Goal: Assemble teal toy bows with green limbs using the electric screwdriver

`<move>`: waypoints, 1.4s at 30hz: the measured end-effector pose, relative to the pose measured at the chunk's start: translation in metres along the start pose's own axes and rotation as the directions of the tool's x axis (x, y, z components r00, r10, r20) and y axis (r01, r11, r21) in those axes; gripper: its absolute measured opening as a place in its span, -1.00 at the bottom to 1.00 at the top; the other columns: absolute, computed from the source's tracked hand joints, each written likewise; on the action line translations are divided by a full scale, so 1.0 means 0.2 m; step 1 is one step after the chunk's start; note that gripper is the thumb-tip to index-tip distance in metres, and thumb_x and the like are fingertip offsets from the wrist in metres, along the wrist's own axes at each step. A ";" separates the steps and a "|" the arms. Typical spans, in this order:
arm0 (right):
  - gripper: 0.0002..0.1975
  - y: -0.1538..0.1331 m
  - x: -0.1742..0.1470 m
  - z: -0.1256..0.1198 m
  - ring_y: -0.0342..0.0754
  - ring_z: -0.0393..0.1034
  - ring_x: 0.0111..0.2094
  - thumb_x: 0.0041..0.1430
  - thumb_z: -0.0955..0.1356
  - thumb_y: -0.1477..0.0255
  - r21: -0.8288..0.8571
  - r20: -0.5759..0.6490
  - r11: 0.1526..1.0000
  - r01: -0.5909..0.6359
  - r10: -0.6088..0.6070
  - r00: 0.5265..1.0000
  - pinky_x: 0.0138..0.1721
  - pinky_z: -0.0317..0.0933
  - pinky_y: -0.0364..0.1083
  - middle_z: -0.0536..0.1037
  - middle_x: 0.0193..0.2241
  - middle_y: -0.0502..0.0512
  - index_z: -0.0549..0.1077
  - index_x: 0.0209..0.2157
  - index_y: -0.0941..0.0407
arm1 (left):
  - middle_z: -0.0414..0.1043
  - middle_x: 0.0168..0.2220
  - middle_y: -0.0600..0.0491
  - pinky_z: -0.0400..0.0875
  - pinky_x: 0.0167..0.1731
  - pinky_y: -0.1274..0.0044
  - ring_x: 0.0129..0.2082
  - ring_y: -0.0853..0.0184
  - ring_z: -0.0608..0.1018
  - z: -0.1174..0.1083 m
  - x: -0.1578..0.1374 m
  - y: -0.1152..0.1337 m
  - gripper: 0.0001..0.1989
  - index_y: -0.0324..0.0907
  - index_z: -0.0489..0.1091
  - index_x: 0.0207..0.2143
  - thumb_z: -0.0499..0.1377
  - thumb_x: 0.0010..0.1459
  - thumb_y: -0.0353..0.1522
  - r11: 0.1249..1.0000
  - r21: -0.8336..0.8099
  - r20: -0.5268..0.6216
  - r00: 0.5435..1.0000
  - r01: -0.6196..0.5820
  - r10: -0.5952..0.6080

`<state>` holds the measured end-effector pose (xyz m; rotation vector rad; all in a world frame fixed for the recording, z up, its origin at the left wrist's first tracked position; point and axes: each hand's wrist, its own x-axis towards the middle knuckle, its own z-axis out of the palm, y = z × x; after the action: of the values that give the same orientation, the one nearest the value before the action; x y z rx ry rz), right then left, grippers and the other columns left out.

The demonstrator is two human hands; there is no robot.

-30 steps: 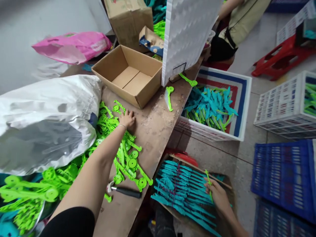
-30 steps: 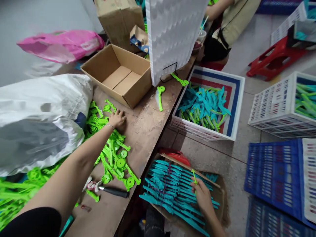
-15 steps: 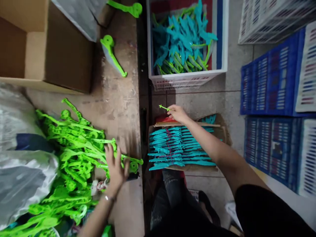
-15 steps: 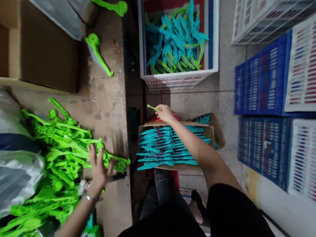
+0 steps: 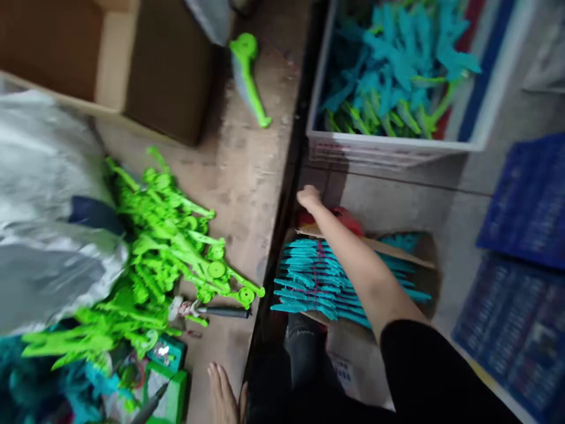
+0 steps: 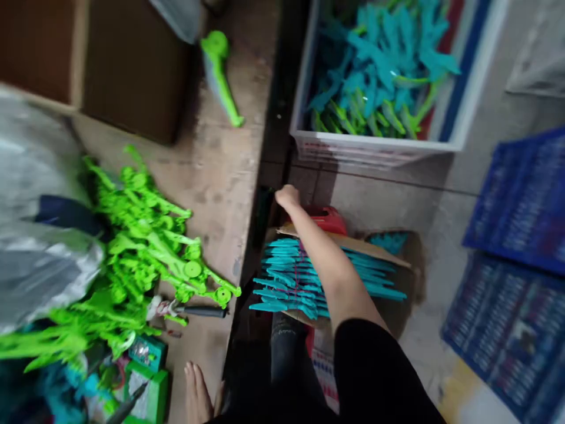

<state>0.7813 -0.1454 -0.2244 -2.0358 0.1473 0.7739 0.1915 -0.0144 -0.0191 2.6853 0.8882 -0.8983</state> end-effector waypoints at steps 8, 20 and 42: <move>-0.64 -0.19 -0.48 0.02 0.15 0.35 0.05 0.21 0.28 0.21 0.209 -0.558 0.847 0.489 -0.307 0.771 0.08 0.27 0.21 0.41 -0.02 0.30 0.34 -0.06 0.14 | -0.37 0.44 -0.07 0.16 0.31 0.04 0.37 0.02 -0.12 0.04 -0.07 0.27 -0.06 0.02 -0.84 0.29 -0.06 0.24 -0.37 0.970 -0.049 -0.046 0.970 0.237 -0.239; -0.83 -0.21 -1.62 0.58 0.06 0.54 -0.31 0.30 0.28 0.33 0.318 0.472 0.563 0.763 -0.792 0.387 -0.22 0.42 0.04 0.59 -0.29 0.22 0.41 -0.13 0.07 | -0.17 0.42 -0.26 -0.15 0.33 -0.04 0.41 -0.09 -0.06 0.33 -0.02 0.09 -0.15 -0.10 -0.05 0.40 0.23 0.12 -0.29 0.919 -0.235 -0.099 0.932 0.318 -0.348; -0.66 0.04 -1.87 1.08 -0.12 0.38 -0.71 0.28 0.29 0.20 0.318 0.554 0.062 0.946 -0.822 -0.132 -0.61 0.31 -0.17 0.52 -0.65 0.02 0.52 -0.45 0.11 | 0.05 0.38 -0.21 0.04 0.35 0.25 0.40 0.16 0.10 0.56 -0.04 -0.12 -0.36 -0.24 0.05 0.35 0.00 0.34 -0.12 0.984 -0.093 -0.643 0.763 -0.153 0.058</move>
<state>0.3800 -0.0484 -0.0965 -1.2863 -1.7336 0.4142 0.1162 -0.0373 -0.1038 2.8966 0.8444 0.1494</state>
